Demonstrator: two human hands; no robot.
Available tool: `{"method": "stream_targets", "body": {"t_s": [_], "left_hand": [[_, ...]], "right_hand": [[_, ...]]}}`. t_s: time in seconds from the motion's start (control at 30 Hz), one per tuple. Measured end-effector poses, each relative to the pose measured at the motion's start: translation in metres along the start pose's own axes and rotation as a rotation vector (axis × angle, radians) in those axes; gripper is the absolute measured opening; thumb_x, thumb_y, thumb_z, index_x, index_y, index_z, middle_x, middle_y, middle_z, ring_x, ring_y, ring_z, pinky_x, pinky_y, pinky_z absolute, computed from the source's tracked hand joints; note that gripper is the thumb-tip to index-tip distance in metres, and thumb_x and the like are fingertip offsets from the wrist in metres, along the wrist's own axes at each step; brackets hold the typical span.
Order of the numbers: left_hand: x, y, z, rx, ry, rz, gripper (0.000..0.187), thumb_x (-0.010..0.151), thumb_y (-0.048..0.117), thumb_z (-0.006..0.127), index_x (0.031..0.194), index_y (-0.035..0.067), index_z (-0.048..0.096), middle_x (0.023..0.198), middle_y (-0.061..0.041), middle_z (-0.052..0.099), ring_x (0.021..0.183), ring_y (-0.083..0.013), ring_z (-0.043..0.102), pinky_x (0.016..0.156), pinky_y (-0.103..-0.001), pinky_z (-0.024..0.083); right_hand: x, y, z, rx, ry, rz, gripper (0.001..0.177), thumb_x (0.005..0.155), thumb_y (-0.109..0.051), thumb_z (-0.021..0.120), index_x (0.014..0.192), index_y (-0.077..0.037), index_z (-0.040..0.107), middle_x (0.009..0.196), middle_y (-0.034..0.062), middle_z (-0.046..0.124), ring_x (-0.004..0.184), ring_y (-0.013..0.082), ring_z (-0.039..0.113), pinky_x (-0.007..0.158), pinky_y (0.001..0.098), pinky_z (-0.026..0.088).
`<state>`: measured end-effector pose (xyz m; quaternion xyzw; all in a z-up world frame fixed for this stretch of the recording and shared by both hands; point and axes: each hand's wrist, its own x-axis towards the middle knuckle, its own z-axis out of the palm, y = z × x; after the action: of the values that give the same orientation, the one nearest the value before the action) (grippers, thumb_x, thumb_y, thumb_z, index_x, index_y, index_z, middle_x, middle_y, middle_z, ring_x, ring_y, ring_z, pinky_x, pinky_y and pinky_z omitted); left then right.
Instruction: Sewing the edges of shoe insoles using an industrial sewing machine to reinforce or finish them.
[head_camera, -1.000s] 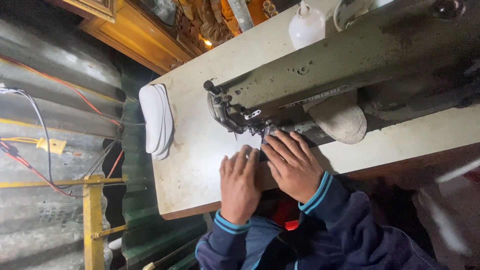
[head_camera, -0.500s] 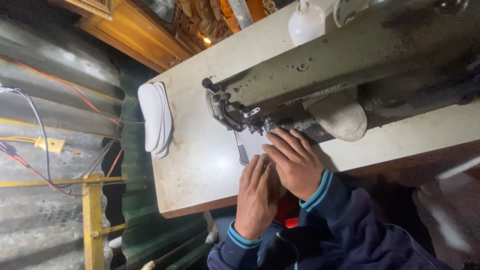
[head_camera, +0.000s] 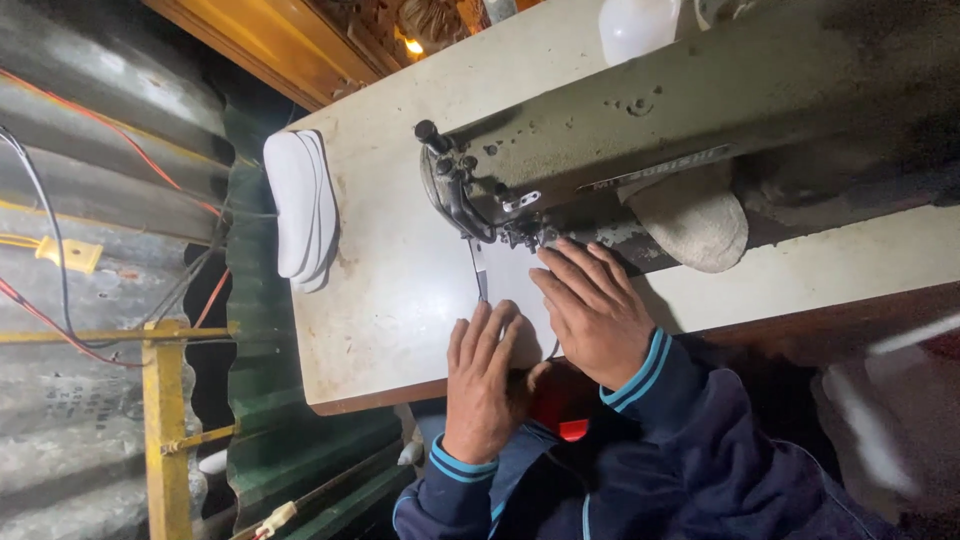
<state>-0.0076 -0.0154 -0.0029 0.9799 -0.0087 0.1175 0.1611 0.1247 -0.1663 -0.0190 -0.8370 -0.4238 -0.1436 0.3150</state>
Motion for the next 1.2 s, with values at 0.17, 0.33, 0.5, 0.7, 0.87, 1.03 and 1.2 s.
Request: {"method": "stream_targets", "body": {"t_s": [0.17, 0.33, 0.5, 0.7, 0.87, 1.03, 1.2], "left_hand": [[0.0, -0.01, -0.003, 0.011, 0.021, 0.003, 0.064, 0.097, 0.041, 0.071, 0.148, 0.01, 0.048, 0.158, -0.018, 0.046, 0.15, -0.0411, 0.038, 0.124, -0.061, 0.028], [0.003, -0.025, 0.001, -0.042, 0.081, -0.013, 0.059, 0.094, 0.048, 0.07, 0.14, 0.012, 0.063, 0.154, -0.02, 0.051, 0.149, -0.0406, 0.038, 0.119, -0.063, 0.027], [0.007, -0.034, -0.002, -0.072, 0.044, -0.043, 0.057, 0.095, 0.048, 0.067, 0.141, 0.014, 0.062, 0.153, -0.02, 0.051, 0.15, -0.0408, 0.035, 0.12, -0.065, 0.024], [0.01, -0.043, 0.0, -0.037, 0.031, -0.057, 0.057, 0.095, 0.047, 0.068, 0.142, 0.016, 0.062, 0.153, -0.018, 0.052, 0.15, -0.0384, 0.037, 0.121, -0.063, 0.023], [0.015, -0.046, -0.001, -0.055, 0.027, -0.061, 0.057, 0.094, 0.045, 0.071, 0.141, 0.015, 0.062, 0.153, -0.019, 0.051, 0.15, -0.0394, 0.036, 0.121, -0.063, 0.023], [0.021, -0.048, -0.003, -0.052, 0.036, -0.065, 0.053, 0.096, 0.046, 0.067, 0.139, 0.016, 0.064, 0.152, -0.018, 0.053, 0.15, -0.0378, 0.037, 0.122, -0.062, 0.023], [0.029, -0.057, -0.002, -0.06, 0.051, -0.045, 0.042, 0.101, 0.039, 0.061, 0.136, 0.017, 0.066, 0.152, -0.016, 0.054, 0.15, -0.037, 0.038, 0.122, -0.062, 0.024]], "right_hand": [[0.002, -0.001, 0.001, -0.006, 0.018, -0.001, 0.034, 0.103, -0.014, 0.055, 0.134, -0.006, 0.065, 0.143, 0.0112, 0.062, 0.141, 0.0313, 0.05, 0.12, 0.0527, 0.037], [0.002, -0.001, 0.007, -0.011, 0.091, -0.011, 0.031, 0.103, -0.016, 0.053, 0.129, -0.007, 0.068, 0.136, 0.0149, 0.065, 0.138, 0.033, 0.055, 0.118, 0.0501, 0.036], [0.004, -0.002, 0.002, -0.003, 0.065, -0.01, 0.031, 0.104, -0.018, 0.053, 0.128, -0.007, 0.068, 0.135, 0.016, 0.065, 0.137, 0.0348, 0.055, 0.117, 0.0521, 0.037], [0.006, -0.003, 0.0, 0.007, 0.04, -0.013, 0.031, 0.107, -0.024, 0.052, 0.127, -0.008, 0.069, 0.135, 0.0168, 0.065, 0.137, 0.0353, 0.054, 0.118, 0.0525, 0.035], [0.005, -0.002, 0.001, -0.002, 0.042, -0.01, 0.033, 0.107, -0.028, 0.053, 0.126, -0.008, 0.07, 0.135, 0.0169, 0.065, 0.137, 0.0353, 0.055, 0.118, 0.0532, 0.035], [0.007, -0.002, 0.0, 0.008, 0.047, -0.025, 0.033, 0.106, -0.029, 0.054, 0.125, -0.008, 0.07, 0.134, 0.0179, 0.065, 0.137, 0.0367, 0.055, 0.117, 0.0542, 0.037], [0.006, -0.002, 0.002, -0.017, 0.07, -0.025, 0.032, 0.106, -0.029, 0.054, 0.127, -0.011, 0.07, 0.134, 0.0168, 0.065, 0.137, 0.0357, 0.055, 0.117, 0.054, 0.037]]}}
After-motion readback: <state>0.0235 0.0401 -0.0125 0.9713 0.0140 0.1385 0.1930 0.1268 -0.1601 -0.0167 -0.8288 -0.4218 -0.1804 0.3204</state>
